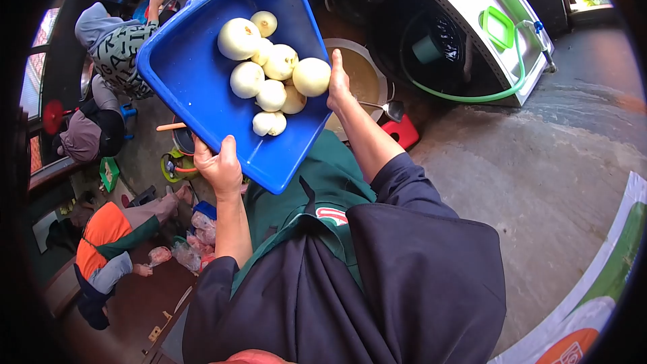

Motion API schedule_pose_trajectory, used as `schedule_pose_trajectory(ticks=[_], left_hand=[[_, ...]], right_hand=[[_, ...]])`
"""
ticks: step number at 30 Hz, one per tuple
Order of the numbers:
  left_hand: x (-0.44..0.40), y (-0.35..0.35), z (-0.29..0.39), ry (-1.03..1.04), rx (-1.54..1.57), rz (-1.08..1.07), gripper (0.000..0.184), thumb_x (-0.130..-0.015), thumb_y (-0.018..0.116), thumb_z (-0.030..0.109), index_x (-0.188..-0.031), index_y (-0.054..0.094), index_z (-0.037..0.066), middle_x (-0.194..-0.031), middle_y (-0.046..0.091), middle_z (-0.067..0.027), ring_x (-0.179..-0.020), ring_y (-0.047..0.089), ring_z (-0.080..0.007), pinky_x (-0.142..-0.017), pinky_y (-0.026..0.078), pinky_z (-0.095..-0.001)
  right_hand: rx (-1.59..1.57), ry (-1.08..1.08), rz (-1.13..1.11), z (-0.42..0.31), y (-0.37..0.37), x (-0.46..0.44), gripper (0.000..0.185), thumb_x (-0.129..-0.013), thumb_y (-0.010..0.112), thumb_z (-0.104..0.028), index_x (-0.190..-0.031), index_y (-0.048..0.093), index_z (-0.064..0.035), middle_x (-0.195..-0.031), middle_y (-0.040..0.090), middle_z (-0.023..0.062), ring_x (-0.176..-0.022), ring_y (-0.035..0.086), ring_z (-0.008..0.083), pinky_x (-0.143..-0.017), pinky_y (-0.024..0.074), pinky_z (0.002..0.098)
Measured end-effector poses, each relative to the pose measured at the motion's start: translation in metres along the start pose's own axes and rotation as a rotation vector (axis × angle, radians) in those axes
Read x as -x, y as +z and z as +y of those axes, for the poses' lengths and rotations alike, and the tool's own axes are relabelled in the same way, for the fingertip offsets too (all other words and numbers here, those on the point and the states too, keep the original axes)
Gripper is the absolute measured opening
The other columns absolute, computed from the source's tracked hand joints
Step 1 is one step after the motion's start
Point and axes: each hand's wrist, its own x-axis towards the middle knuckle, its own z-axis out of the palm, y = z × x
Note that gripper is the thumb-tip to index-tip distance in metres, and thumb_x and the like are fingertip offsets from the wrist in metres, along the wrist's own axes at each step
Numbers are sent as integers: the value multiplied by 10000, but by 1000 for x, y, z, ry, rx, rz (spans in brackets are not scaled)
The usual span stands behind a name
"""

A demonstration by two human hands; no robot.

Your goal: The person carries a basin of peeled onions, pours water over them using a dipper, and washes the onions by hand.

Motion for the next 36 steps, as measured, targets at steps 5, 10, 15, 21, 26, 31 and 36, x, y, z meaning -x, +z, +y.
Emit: schedule_pose_trajectory(ticks=[5,10,15,21,26,31,36], left_hand=[[-16,15,10,59,-30,-1,411,-736,495,-106,-1137,569,-57,-1317,478,-126,-1162,492,-204,-971,386,-304],[-17,35,32,174,-283,-136,435,-731,498,-92,-1156,580,-44,-1530,169,-179,-1421,148,-288,-1118,182,-367],[-20,48,40,251,-331,-172,152,-716,549,-19,-860,590,8,-1491,182,-282,-1371,54,-513,-1047,104,-658],[-17,56,52,358,-392,-210,141,-706,542,-34,-830,586,16,-1473,181,-319,-1357,34,-536,-1041,108,-662],[-22,69,52,387,-407,-213,150,-698,538,-42,-827,582,19,-1468,187,-328,-1356,32,-540,-1042,103,-661],[-25,69,51,370,-398,-203,136,-686,544,-43,-805,579,14,-1469,184,-327,-1353,32,-545,-1037,97,-667],[-26,67,58,397,-433,-223,102,-676,557,-45,-768,562,-3,-1471,179,-328,-1351,28,-551,-1030,94,-678]], right_hand=[[60,-19,44,1,5,3,730,-828,532,-630,-1211,535,-9,-1116,612,140,-970,618,229,-867,480,416],[-122,32,-55,21,-15,-18,644,-883,495,-548,-1256,488,-23,-1145,606,141,-1013,621,255,-890,484,434],[-212,64,-130,28,-18,-32,601,-910,444,-532,-1268,481,-51,-1195,586,139,-1049,612,263,-926,474,439],[-293,22,-229,13,-8,-16,580,-933,378,-525,-1270,483,-63,-1232,567,117,-1099,585,267,-953,461,447],[-338,-5,-275,5,-8,-23,565,-945,358,-508,-1273,480,-64,-1241,563,112,-1114,575,267,-965,454,451],[-317,-12,-292,2,-6,-32,569,-943,360,-512,-1275,478,-65,-1244,562,119,-1122,571,275,-967,452,456],[-328,15,-262,-2,1,-20,591,-935,359,-537,-1282,474,-73,-1245,562,123,-1124,570,283,-969,449,460]])
